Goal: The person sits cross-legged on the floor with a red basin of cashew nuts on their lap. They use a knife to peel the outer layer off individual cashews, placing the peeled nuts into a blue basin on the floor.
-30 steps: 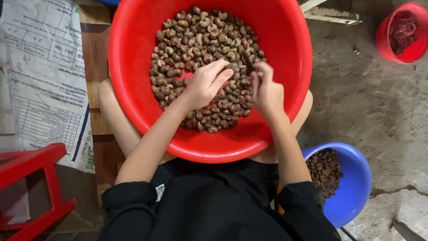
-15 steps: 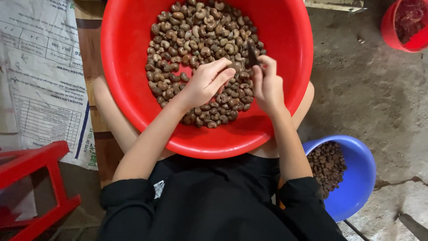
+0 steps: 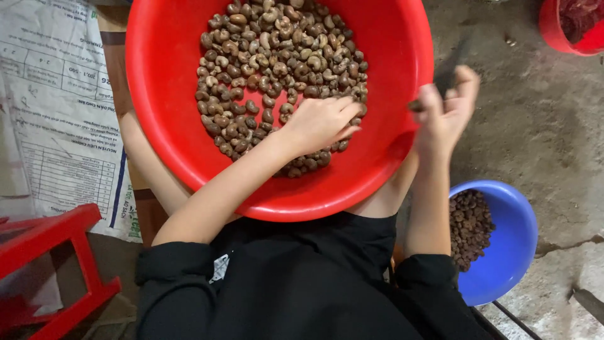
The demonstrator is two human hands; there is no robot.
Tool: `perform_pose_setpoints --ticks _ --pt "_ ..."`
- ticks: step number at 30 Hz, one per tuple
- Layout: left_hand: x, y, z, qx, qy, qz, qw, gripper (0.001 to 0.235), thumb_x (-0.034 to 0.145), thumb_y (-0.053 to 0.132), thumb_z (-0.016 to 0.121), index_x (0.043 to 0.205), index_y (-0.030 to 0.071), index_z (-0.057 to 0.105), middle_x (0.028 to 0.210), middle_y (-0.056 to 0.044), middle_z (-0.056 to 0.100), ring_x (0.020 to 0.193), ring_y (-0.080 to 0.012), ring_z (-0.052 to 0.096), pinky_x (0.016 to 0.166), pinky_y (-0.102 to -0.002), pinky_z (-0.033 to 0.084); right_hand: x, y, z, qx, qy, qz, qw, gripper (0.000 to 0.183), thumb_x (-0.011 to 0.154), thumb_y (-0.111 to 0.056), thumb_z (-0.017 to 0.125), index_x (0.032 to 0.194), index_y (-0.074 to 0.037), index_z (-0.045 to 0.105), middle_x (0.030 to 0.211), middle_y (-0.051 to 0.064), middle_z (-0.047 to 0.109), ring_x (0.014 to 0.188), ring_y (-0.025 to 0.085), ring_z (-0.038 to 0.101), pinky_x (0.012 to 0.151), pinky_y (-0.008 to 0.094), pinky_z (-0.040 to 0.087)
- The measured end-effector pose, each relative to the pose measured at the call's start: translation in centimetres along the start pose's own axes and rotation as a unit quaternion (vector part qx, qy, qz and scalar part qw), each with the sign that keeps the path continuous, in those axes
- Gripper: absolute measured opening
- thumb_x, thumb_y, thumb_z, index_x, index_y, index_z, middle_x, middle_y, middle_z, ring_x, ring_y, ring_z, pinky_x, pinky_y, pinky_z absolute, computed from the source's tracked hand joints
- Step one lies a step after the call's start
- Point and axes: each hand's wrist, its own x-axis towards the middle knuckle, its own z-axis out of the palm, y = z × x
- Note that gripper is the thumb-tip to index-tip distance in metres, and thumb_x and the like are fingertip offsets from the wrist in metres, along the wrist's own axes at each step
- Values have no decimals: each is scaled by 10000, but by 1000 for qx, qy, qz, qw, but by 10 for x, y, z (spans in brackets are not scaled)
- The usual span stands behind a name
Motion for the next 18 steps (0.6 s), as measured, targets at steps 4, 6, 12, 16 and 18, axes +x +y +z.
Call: perform_pose_setpoints --ticks 4,6,12,16,18 --pt "-35 -16 50 127 -247 24 960 127 893 144 625 984 78 683 997 -115 710 781 -263 711 649 -369 582 28 4 -40 -60 102 -18 993 439 1072 -262 771 1289 -123 415 833 -2 586 555 60 445 451 206 304" --pt "-47 -19 65 115 -239 28 964 113 907 148 594 962 94 676 982 -114 701 753 -278 705 615 -390 573 33 21 -51 -63 139 8 988 444 1044 -324 761 1253 -116 430 866 -1 599 592 45 457 481 198 326" --pt "-66 -19 108 157 -146 89 973 129 909 154 562 893 75 662 882 -107 683 731 -256 642 621 -347 544 27 14 -32 -48 136 52 988 447 1025 -377 730 1254 -108 457 755 -64 537 530 15 410 425 178 300" --pt "-80 -36 152 235 -51 111 964 111 864 140 604 850 59 679 729 -56 551 614 -247 608 387 -359 471 19 27 -10 -6 90 -3 996 253 1130 -292 627 1305 -156 504 578 35 515 418 95 476 387 197 310" --pt "-73 -56 138 12 -127 -54 990 217 923 213 563 878 28 667 765 -150 613 702 -369 653 496 -481 506 4 16 12 -33 51 1 998 229 1132 -279 563 1306 -154 481 594 13 510 455 75 472 426 185 303"
